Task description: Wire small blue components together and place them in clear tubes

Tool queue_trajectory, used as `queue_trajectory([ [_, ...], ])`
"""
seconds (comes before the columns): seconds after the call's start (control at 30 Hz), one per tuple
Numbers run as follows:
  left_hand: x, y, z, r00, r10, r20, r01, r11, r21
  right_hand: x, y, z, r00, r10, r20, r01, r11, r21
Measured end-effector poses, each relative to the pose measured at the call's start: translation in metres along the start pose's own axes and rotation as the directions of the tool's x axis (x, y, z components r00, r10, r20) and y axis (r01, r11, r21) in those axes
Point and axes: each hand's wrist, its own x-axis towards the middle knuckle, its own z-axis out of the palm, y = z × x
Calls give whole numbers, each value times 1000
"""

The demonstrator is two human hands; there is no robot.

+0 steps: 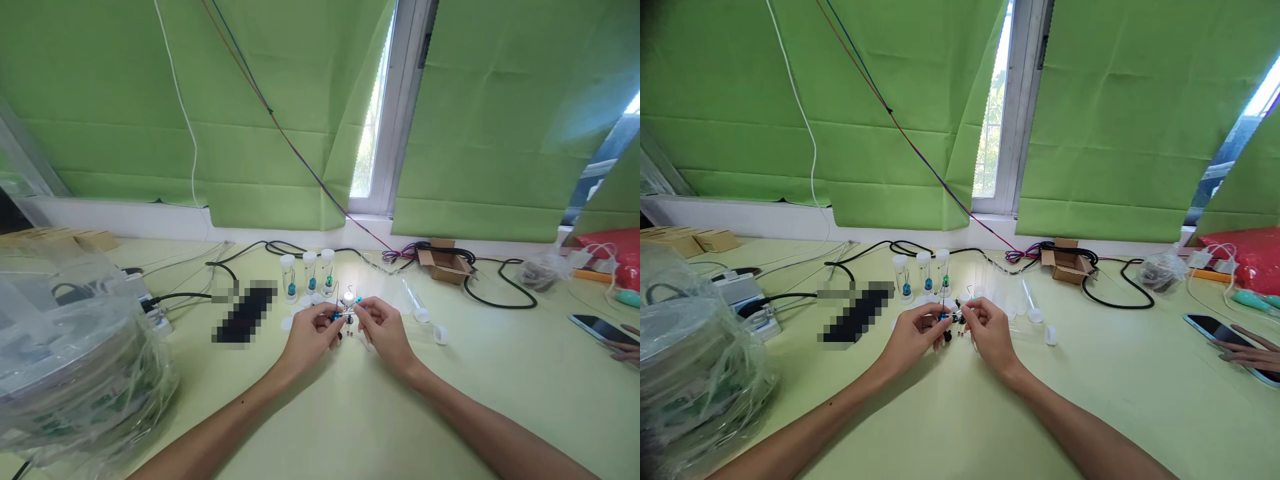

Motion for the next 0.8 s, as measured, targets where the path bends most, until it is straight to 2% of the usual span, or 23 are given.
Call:
queue_trajectory([
  [0.23, 5, -5, -3, 1000, -24, 15, 25, 994, -102, 0, 1, -1, 1000, -8, -28, 8, 1000, -5],
  [0.37, 6, -3, -5, 998, -59, -30, 56, 993, -108, 2, 0, -5, 998, -28, -65, 21, 994, -107],
  [0.43, 6, -3, -6, 998, -42, -51, 38, 997, -60, 3, 1, -6, 998, -60, -34, 51, 974, -223],
  [0.6, 6, -7, -7, 999, 29, -36, -27, 998, 61, 1, 10, -5, 988, -78, 130, 132, 869, -476],
  [0.8, 6, -8, -6, 1000, 3, -13, -1, 995, 100, 0, 9, -6, 973, -49, 227, 192, 717, -670],
])
